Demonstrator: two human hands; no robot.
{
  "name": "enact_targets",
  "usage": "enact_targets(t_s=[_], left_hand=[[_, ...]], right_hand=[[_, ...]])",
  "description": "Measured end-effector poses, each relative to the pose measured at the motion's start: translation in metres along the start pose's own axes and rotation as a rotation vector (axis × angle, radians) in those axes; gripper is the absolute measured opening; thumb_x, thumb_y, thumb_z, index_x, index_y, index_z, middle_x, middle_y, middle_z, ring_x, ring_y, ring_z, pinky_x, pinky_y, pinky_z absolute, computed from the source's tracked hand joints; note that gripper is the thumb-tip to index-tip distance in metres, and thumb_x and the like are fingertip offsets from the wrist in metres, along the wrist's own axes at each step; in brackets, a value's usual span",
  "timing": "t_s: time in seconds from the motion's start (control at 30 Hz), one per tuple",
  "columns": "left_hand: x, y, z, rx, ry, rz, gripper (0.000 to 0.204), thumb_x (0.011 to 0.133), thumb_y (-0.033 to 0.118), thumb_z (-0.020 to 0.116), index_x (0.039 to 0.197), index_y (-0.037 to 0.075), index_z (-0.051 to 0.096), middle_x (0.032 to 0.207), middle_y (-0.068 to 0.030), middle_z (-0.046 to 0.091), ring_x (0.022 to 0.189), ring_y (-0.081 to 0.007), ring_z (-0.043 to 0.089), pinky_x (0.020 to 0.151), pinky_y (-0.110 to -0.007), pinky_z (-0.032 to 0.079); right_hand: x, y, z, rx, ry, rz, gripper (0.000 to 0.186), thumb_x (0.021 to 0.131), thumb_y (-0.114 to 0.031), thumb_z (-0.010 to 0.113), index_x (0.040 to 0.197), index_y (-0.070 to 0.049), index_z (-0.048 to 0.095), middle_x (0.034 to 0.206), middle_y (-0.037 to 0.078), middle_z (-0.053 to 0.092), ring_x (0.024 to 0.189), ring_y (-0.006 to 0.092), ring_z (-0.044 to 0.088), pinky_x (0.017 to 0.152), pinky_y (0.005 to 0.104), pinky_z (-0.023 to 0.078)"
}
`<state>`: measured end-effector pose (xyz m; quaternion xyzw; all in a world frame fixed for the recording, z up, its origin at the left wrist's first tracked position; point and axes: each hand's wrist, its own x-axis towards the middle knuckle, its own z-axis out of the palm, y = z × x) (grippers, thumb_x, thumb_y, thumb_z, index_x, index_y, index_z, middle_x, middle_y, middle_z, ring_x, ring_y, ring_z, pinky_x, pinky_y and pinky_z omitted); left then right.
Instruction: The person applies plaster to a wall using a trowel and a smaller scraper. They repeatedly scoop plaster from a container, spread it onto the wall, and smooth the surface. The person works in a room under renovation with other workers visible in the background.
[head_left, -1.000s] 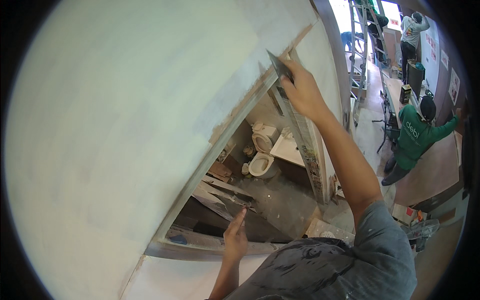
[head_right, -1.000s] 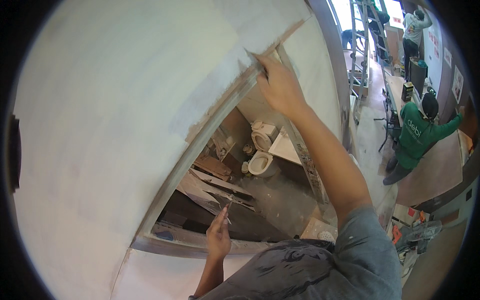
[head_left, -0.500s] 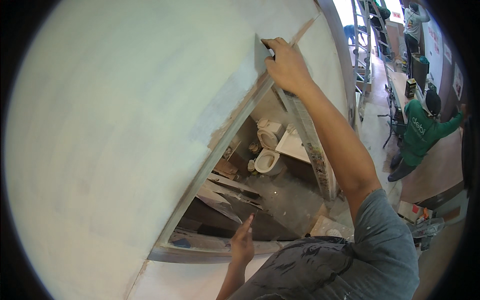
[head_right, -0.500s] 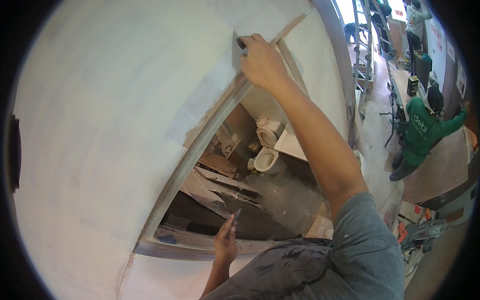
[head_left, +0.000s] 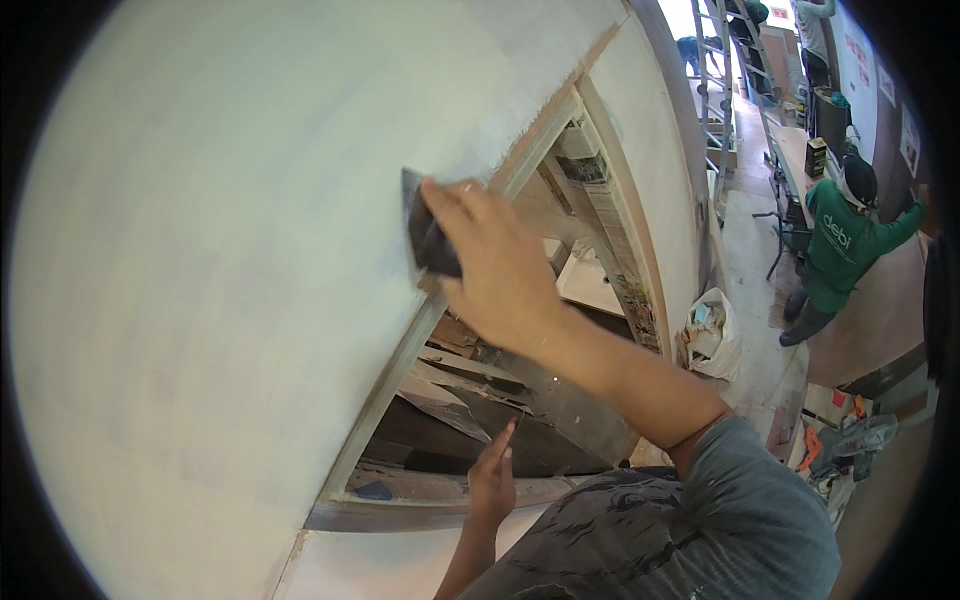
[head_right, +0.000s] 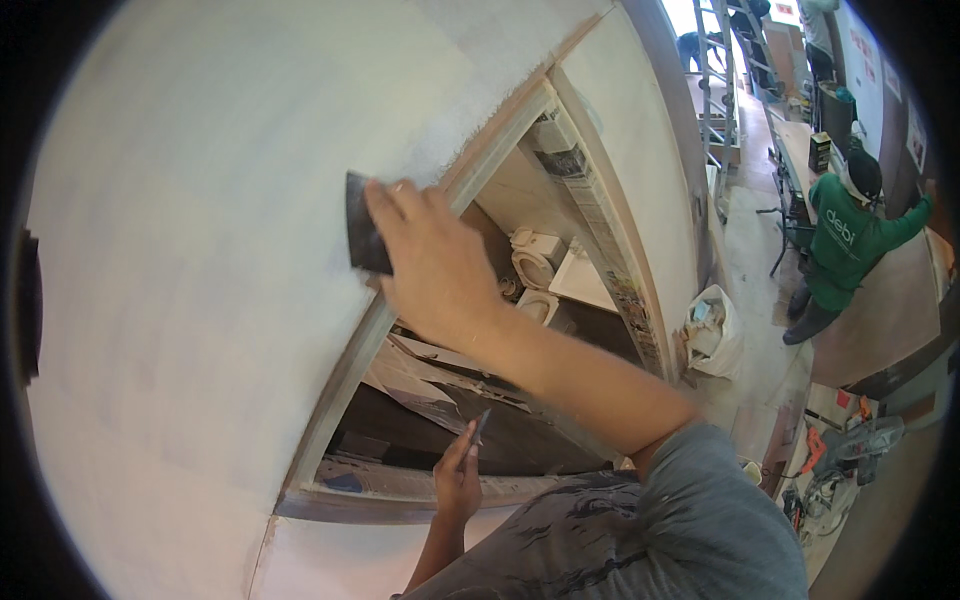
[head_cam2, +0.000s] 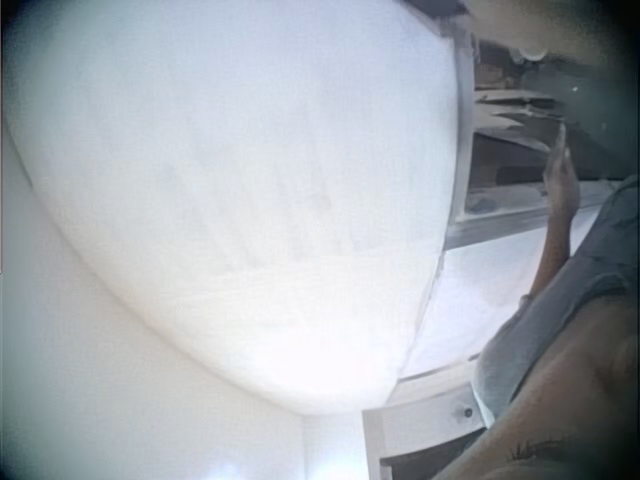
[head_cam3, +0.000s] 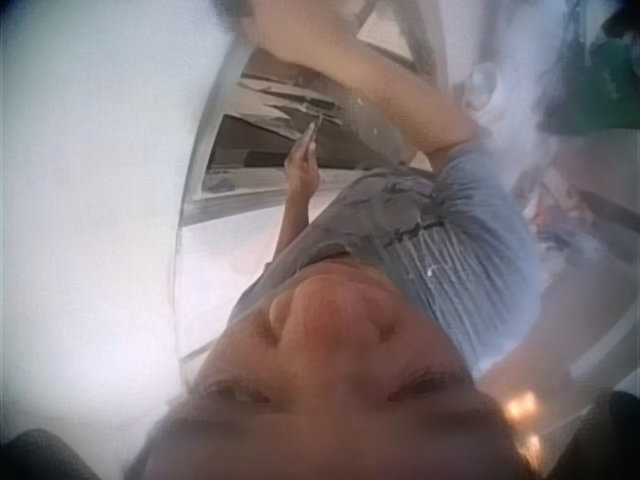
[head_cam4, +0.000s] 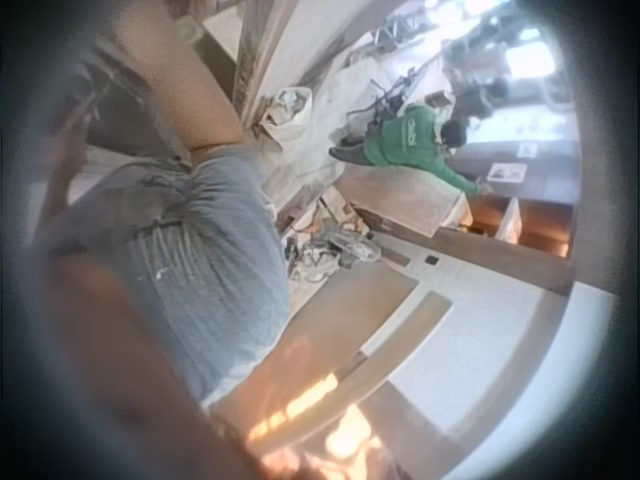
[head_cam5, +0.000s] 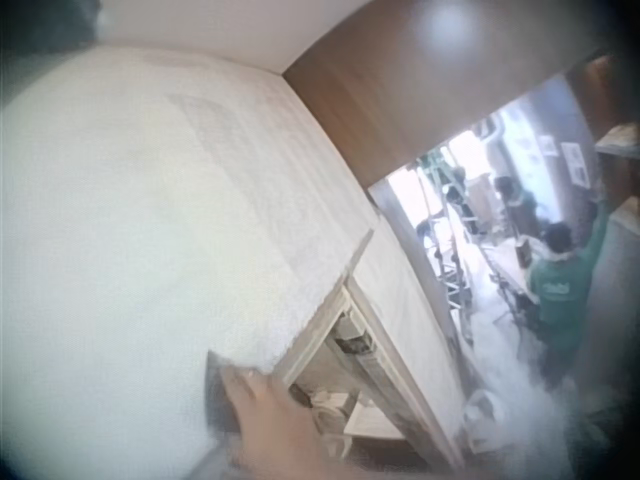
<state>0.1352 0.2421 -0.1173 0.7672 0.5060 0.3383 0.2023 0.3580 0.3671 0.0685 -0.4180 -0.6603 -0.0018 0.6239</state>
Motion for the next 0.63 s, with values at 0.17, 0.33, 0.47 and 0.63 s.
enact_targets(t_s=[0.17, 0.33, 0.47, 0.63], left_hand=[[-0.006, -0.007, 0.002, -0.044, 0.014, 0.017, 0.037, 0.102, 0.0, 0.05, 0.138, 0.0, 0.058, 0.136, -0.0201, 0.063, 0.127, -0.032, 0.061, 0.107, -0.038, 0.045], [-0.015, -0.002, 0.003, -0.085, 0.053, -0.099, 0.035, 0.102, 0.003, 0.053, 0.137, -0.001, 0.058, 0.129, -0.0193, 0.067, 0.121, -0.0272, 0.064, 0.105, -0.037, 0.047], [-0.032, 0.012, 0.004, -0.467, 0.221, -0.259, 0.04, 0.104, 0.007, 0.051, 0.143, -0.002, 0.05, 0.136, -0.0163, 0.06, 0.124, -0.0236, 0.06, 0.105, -0.037, 0.049], [-0.063, -0.02, 0.006, -0.81, 0.289, -0.312, 0.066, 0.1, 0.023, 0.065, 0.153, -0.001, 0.036, 0.153, -0.0162, 0.04, 0.134, -0.0285, 0.05, 0.108, -0.046, 0.047]], right_hand=[[-0.035, -0.031, 0.023, 0.054, -0.026, -0.109, 0.077, 0.075, -0.006, 0.07, 0.146, 0.006, 0.04, 0.133, 0.015, 0.05, 0.12, 0.0327, 0.052, 0.083, 0.0357, 0.06], [-0.06, -0.051, 0.017, 0.047, -0.229, -0.266, 0.071, 0.078, -0.003, 0.062, 0.146, 0.004, 0.042, 0.135, 0.013, 0.05, 0.118, 0.0309, 0.053, 0.079, 0.0344, 0.062], [-0.014, 0.006, -0.016, -0.116, 0.043, -0.156, 0.056, 0.088, -0.009, 0.053, 0.143, -0.004, 0.051, 0.124, 0.02, 0.059, 0.122, 0.0367, 0.054, 0.103, 0.0489, 0.047], [0.12, 0.114, -0.067, -0.187, 0.103, 0.135, 0.058, 0.092, -0.004, 0.057, 0.149, -0.01, 0.048, 0.129, 0.025, 0.057, 0.121, 0.0379, 0.058, 0.103, 0.0426, 0.048]])
